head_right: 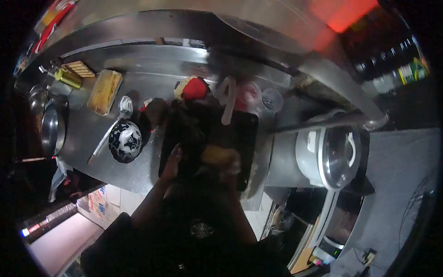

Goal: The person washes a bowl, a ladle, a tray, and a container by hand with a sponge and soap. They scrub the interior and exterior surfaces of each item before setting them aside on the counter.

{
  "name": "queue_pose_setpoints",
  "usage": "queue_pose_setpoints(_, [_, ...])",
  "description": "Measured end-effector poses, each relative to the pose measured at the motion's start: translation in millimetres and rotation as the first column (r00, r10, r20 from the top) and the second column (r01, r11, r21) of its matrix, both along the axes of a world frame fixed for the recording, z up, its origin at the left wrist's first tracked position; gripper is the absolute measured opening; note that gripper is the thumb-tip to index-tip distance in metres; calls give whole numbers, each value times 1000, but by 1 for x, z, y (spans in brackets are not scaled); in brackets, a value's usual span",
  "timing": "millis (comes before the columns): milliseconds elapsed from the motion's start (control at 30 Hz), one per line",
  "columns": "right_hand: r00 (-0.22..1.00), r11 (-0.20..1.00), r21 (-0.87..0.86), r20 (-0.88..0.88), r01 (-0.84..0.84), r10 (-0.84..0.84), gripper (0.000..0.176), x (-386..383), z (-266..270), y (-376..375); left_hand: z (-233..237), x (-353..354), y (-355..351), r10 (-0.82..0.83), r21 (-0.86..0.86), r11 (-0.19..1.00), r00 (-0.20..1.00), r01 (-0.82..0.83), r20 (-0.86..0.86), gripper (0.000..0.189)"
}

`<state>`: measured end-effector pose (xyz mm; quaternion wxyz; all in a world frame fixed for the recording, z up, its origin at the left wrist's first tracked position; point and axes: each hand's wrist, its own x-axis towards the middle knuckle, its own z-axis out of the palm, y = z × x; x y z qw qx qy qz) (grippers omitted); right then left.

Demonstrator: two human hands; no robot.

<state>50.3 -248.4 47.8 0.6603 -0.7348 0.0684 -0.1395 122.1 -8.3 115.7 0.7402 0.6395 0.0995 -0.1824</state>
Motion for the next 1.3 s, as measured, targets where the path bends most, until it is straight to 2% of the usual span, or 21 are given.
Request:
queue_pose_setpoints(33, [999, 942, 334, -26, -28, 39, 38, -7, 0, 21, 1, -2, -4, -24, -56, 998, 998, 27, 56, 64])
queue_pose_setpoints(67, [988, 989, -54, -86, -136, 132, 39, -12, 3, 26, 2, -5, -9, -37, -115, 992, 993, 51, 114, 64])
queue_pose_setpoints(100, [963, 869, -423, -181, -258, 198, 40, -5, 31, 33, 8, -7, -14, -25, -117, 992, 992, 39, 124, 63])
queue_pose_setpoints(200, [997, 657, -750, -34, -73, 71, 28, 21, 121, 52, 21, -17, -15, 60, -151, 988, 991, -42, 117, 60])
queue_pose_setpoints(300, [905, 648, -689, -30, -326, 425, 41, 1, 53, 36, 2, -23, -6, 140, -159, 978, 989, -132, 39, 56])
queue_pose_setpoints(333, [914, 603, -736, -52, -308, 403, 40, 7, 56, 45, 0, -28, -4, 122, -104, 987, 992, -121, 8, 56])
queue_pose_setpoints(400, [931, 501, -819, -103, -280, 351, 38, 28, 65, 64, -3, -42, -5, 195, -87, 976, 979, -199, -54, 56])
queue_pose_setpoints(500, [950, 303, -919, -176, -252, 256, 36, 60, 91, 78, 3, -44, -1, 232, -85, 968, 971, -236, -55, 56])
queue_pose_setpoints(600, [849, 415, -742, -486, -527, 209, 29, 65, 114, 72, 5, -38, 13, 234, -120, 966, 972, -231, 16, 57])
queue_pose_setpoints(700, [699, 310, -707, -358, -636, 619, 22, 50, 123, 90, 7, -32, 17, 219, -163, 965, 972, -204, 85, 58])
queue_pose_setpoints(733, [734, 334, -730, -328, -596, 594, 28, 47, 106, 97, 7, -31, 16, 211, -170, 967, 972, -192, 103, 58])
queue_pose_setpoints(800, [845, 412, -746, -389, -523, 368, 39, 58, 65, 101, 2, -30, 18, 202, -177, 968, 971, -179, 126, 59])
queue_pose_setpoints(867, [799, 452, -669, -564, -590, 209, 52, 72, 63, 99, -27, -39, 29, 219, -182, 963, 970, -197, 110, 59])
queue_pose_setpoints(933, [660, 437, -504, -649, -745, 378, 50, 77, 92, 102, -61, -47, 44, 221, -139, 969, 967, -203, 130, 58])
queue_pose_setpoints(967, [655, 334, -566, -611, -754, 444, 45, 59, 85, 104, -73, -48, 49, 219, -98, 974, 962, -205, 166, 57])
queue_pose_setpoints(1033, [727, 174, -774, -457, -609, 512, 45, 33, 51, 111, -88, -53, 59, 213, -13, 976, 949, -216, 234, 56])
queue_pose_setpoints(1100, [828, 72, -965, -177, -252, 532, 54, 17, -6, 125, -74, -56, 56, 221, 42, 971, 949, -236, 223, 54])
queue_pose_setpoints(1133, [864, 295, -875, -227, -384, 449, 55, 27, 14, 126, -43, -52, 46, 240, 55, 966, 953, -254, 182, 54])
queue_pose_setpoints(1167, [875, 510, -722, -298, -468, 381, 55, 49, 61, 127, -17, -49, 42, 265, 72, 958, 954, -276, 142, 53])
queue_pose_setpoints(1233, [815, 624, -528, -427, -576, 391, 56, 71, 123, 132, 10, -38, 54, 281, 47, 956, 950, -290, 132, 55])
queue_pose_setpoints(1300, [696, 496, -489, -543, -717, 470, 55, 78, 157, 134, 14, -30, 66, 359, 18, 931, 924, -364, 131, 56])
